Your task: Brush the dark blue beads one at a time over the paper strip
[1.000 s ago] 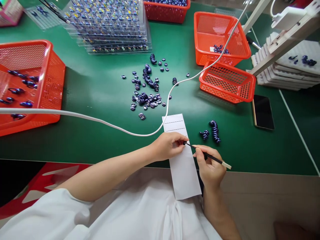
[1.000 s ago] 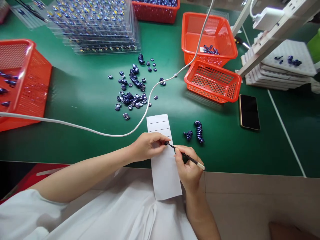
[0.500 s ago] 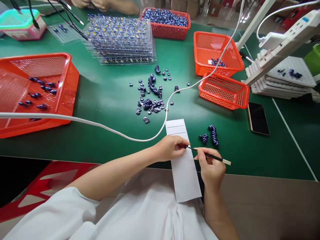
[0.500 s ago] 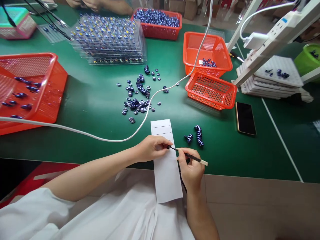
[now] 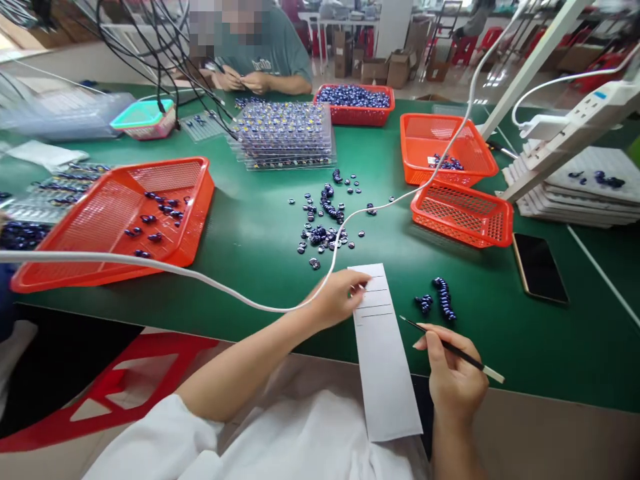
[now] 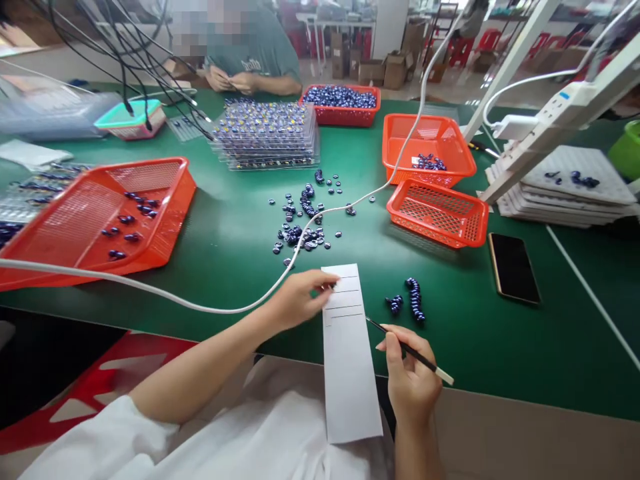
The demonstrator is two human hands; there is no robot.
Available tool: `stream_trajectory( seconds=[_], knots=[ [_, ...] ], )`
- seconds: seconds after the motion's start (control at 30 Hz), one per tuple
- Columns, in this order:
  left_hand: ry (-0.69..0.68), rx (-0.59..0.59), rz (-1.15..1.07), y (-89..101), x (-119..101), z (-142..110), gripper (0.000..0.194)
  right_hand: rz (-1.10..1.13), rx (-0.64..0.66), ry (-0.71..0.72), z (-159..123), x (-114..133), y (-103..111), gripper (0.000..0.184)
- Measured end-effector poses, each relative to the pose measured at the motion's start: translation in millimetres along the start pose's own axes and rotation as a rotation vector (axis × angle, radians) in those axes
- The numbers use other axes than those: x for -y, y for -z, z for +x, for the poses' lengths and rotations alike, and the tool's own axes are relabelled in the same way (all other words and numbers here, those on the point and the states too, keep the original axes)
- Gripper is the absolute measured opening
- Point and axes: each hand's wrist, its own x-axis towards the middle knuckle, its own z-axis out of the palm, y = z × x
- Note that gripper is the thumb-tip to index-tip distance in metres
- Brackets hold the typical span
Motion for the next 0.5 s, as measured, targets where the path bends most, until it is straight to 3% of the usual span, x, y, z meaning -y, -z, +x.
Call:
stream_trajectory(
  seconds=[0.1,0.2,0.33,0.4,0.5],
  knots=[
    [0.053,-0.147,0.376,24.9,19,3,0.038,0.038,-0.037,-0.008,5,-3,4,0.012],
    [0.041,-0.170,0.573,27.5,24,6,0.044,0.063,-0.185,-0.026,11,-4,2,0.013],
    [-0.199,-0.057,0.473,-8.1,-2,14,0.039,0.161,-0.331,-0.008,18,-3,-3,0.013],
    [-0.328,0.078,0.355,-33.3,-18,24,0.037,0.195,-0.354,-0.009,19,-2,-3,0.014],
    [-0.401,0.228,0.245,-64.3,-32,42,0.029,0.221,-0.368,-0.026,19,-3,-1,0.015]
  ],
)
